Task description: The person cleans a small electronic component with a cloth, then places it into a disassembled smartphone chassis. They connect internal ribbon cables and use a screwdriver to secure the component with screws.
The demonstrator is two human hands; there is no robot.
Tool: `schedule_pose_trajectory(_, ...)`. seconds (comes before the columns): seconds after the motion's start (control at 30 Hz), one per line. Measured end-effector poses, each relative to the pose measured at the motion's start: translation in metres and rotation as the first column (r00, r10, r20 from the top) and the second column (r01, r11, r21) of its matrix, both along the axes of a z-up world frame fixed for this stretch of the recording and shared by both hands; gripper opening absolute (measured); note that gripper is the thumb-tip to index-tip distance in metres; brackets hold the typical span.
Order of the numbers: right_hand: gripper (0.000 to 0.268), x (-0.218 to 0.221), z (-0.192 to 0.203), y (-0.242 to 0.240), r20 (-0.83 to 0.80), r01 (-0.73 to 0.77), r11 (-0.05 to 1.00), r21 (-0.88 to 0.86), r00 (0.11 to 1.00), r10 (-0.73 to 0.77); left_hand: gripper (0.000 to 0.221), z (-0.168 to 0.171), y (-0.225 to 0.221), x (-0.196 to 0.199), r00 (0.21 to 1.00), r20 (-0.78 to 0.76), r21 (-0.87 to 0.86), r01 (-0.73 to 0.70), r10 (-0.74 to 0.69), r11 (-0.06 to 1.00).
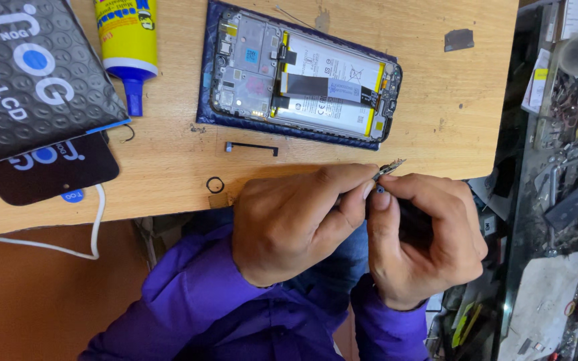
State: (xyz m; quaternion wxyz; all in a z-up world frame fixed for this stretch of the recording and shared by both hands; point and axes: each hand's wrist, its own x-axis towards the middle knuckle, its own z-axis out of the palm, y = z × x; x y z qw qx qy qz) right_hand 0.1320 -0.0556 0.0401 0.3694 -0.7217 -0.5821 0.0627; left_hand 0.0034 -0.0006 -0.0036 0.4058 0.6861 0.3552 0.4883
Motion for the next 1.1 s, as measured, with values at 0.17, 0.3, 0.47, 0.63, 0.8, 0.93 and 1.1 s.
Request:
schedule_pose_trajectory(0.17,0.014,0.0,0.0,0.001,0.021,0.004,1.0,0.01,1.0,-0.005,0.028,0.0,0.002,0.0,1.0,-0.004,0.067,-0.017,0.017,0.998)
schedule_pose_trajectory(0.3,0.018,0.001,0.002,0.002,0.047,-0.035,0.999,0.017,0.998,0.035,0.03,0.001,0.003,-0.002,1.0,-0.011,0.065,-0.008,0.008,0.998)
schedule_pose_trajectory(0.47,0.022,0.005,0.003,0.003,0.094,-0.05,0.998,0.035,0.994,0.046,0.029,0.001,0.003,0.0,0.999,-0.032,0.049,-0.004,0.006,0.999)
schedule_pose_trajectory(0.63,0.021,0.007,0.006,0.001,0.129,-0.082,0.997,0.005,0.988,0.081,0.028,0.002,0.003,-0.001,1.0,-0.02,0.077,-0.019,0.02,0.997)
schedule_pose_trajectory(0.8,0.019,0.006,0.01,0.003,0.155,-0.056,0.998,-0.007,0.986,0.056,0.03,-0.001,0.001,0.0,0.999,-0.042,0.071,-0.009,0.012,0.997)
schedule_pose_trajectory(0.93,0.018,0.004,0.016,0.009,0.134,-0.066,0.997,-0.038,0.988,0.07,0.027,0.0,0.003,0.002,0.997,-0.068,0.095,-0.025,0.032,0.995)
schedule_pose_trajectory(1.1,0.019,0.002,0.022,0.011,0.086,0.002,0.995,-0.097,0.996,0.006,0.026,0.002,0.006,0.002,0.999,-0.032,0.151,-0.029,0.034,0.988)
